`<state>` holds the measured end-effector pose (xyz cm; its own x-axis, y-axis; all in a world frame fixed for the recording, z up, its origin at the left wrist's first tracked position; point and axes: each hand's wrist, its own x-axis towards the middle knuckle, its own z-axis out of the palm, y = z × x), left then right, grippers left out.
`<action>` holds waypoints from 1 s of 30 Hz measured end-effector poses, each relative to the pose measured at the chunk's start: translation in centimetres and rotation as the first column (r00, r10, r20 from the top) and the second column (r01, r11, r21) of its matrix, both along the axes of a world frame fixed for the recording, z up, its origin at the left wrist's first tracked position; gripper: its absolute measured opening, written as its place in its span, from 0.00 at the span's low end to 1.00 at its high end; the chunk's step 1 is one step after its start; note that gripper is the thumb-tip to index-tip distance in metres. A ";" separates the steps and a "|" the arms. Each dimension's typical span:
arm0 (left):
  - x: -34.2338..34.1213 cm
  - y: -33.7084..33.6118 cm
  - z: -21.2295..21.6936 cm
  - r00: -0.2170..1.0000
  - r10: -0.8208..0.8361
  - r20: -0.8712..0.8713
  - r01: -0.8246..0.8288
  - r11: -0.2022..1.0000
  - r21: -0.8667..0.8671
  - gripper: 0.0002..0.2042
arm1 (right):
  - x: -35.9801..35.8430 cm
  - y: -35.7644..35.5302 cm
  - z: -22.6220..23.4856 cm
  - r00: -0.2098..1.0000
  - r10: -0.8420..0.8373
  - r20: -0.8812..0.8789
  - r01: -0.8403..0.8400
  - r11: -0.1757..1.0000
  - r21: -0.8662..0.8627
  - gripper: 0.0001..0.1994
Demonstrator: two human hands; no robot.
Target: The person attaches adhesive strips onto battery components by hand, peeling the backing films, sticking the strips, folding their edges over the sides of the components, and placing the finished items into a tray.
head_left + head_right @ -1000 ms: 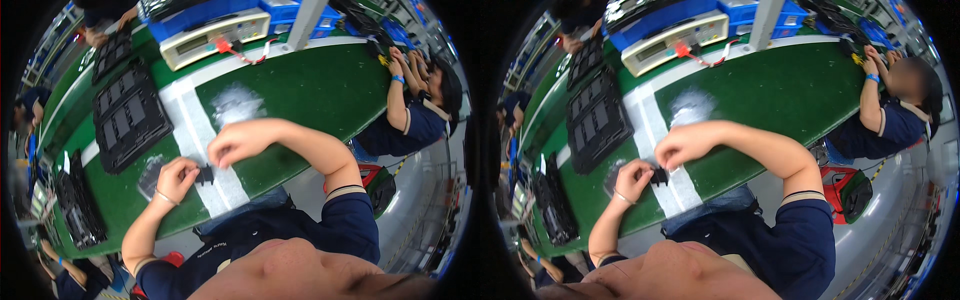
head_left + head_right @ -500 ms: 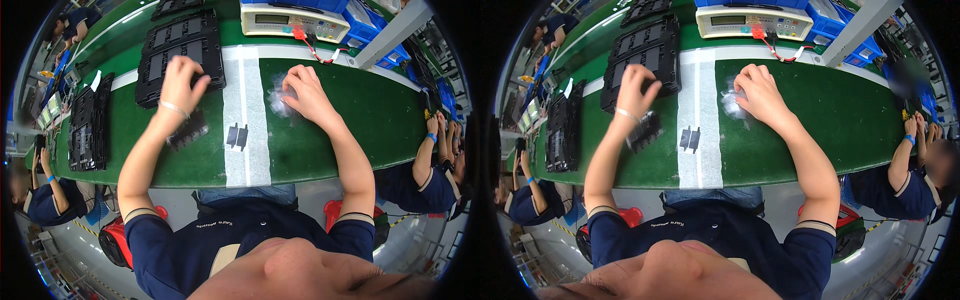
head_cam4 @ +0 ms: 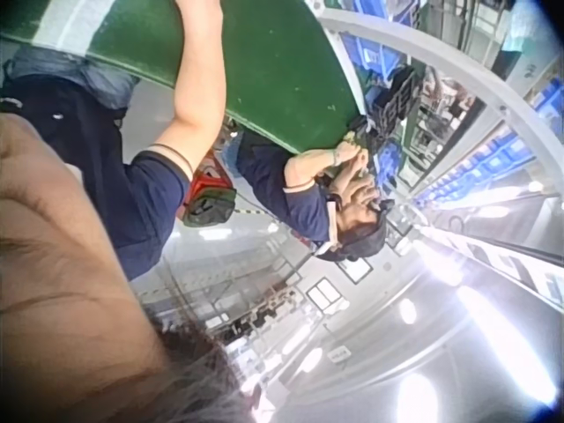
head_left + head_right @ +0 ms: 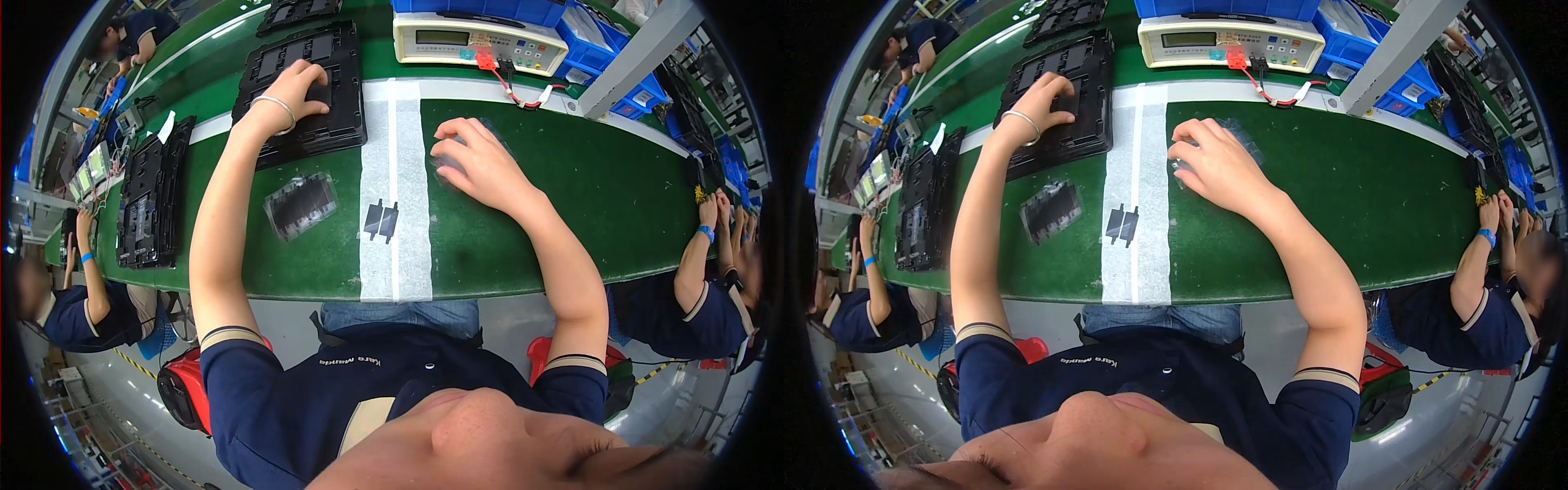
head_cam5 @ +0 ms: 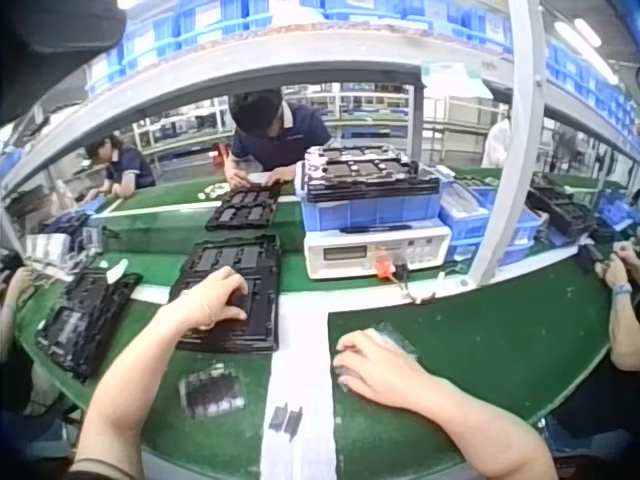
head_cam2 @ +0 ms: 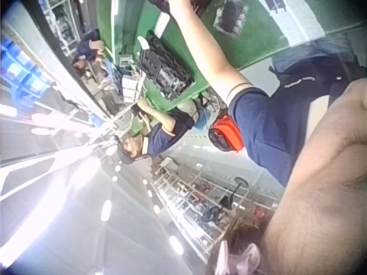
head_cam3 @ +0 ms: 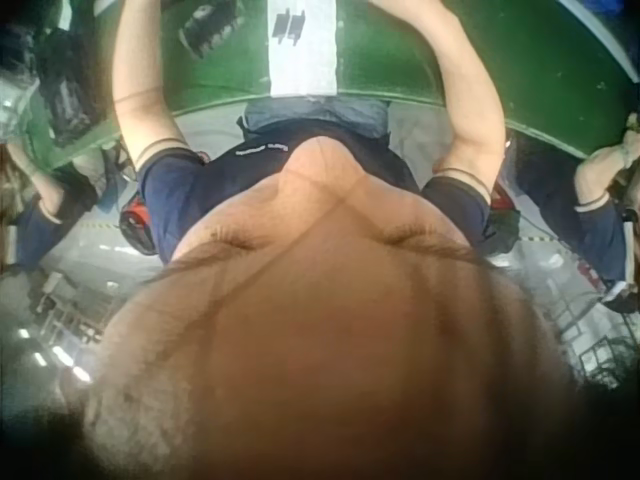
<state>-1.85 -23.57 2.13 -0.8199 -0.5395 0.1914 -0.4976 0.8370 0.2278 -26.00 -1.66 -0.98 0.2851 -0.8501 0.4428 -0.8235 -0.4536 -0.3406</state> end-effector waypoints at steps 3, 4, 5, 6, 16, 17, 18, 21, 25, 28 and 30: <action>0.7 -0.2 0.5 0.964 -0.252 -0.081 0.211 0.916 -0.341 0.18 | 0.2 0.0 -0.2 0.998 0.067 -0.022 -0.067 0.998 0.000 0.10; 1.0 0.0 0.5 0.950 -0.296 -0.097 0.237 0.889 -0.392 0.17 | 0.2 0.1 -0.3 0.998 0.067 -0.021 -0.067 0.998 -0.003 0.10; 1.2 -0.2 0.3 0.950 -0.296 -0.095 0.237 0.888 -0.395 0.17 | 0.2 0.1 -0.4 0.997 0.078 -0.027 -0.078 0.997 0.010 0.10; 1.4 -0.3 0.1 0.958 -0.268 -0.101 0.196 0.870 -0.453 0.16 | 0.3 0.1 -0.4 0.995 0.089 -0.033 -0.088 0.996 0.022 0.10; -1.1 5.5 1.1 0.623 -0.047 -0.781 -0.085 0.988 -0.127 0.05 | 3.1 0.0 -1.6 0.771 -0.064 0.634 -0.193 0.925 0.327 0.08; -1.0 7.5 1.7 0.663 -0.200 -0.721 -0.023 0.957 -0.288 0.06 | 3.7 -0.2 -1.3 0.769 -0.074 0.635 -0.185 0.925 0.332 0.08; -0.7 8.9 1.7 0.666 -0.389 -0.637 0.086 0.888 -0.452 0.07 | 4.4 -0.3 -0.6 0.459 -0.206 0.864 -0.340 0.858 0.385 0.10; -0.3 12.2 0.6 0.635 -0.700 -0.328 0.388 0.656 -0.647 0.12 | 5.4 -0.2 0.5 -0.039 -0.418 0.907 -0.510 0.789 0.342 0.15; -0.1 13.1 -0.5 0.647 -0.708 -0.282 0.461 0.659 -0.595 0.13 | 5.5 -0.2 -0.4 0.046 -0.418 0.907 -0.418 0.817 0.398 0.10; -0.6 13.1 -1.6 0.727 -0.541 -0.424 0.385 0.831 -0.401 0.17 | 4.7 0.0 -0.3 0.188 -0.362 0.913 -0.239 0.885 0.400 0.07; -0.6 13.4 -2.4 0.780 -0.234 -0.580 0.306 0.952 0.027 0.21 | 4.6 0.1 0.3 0.279 -0.296 0.913 -0.195 0.914 0.356 0.07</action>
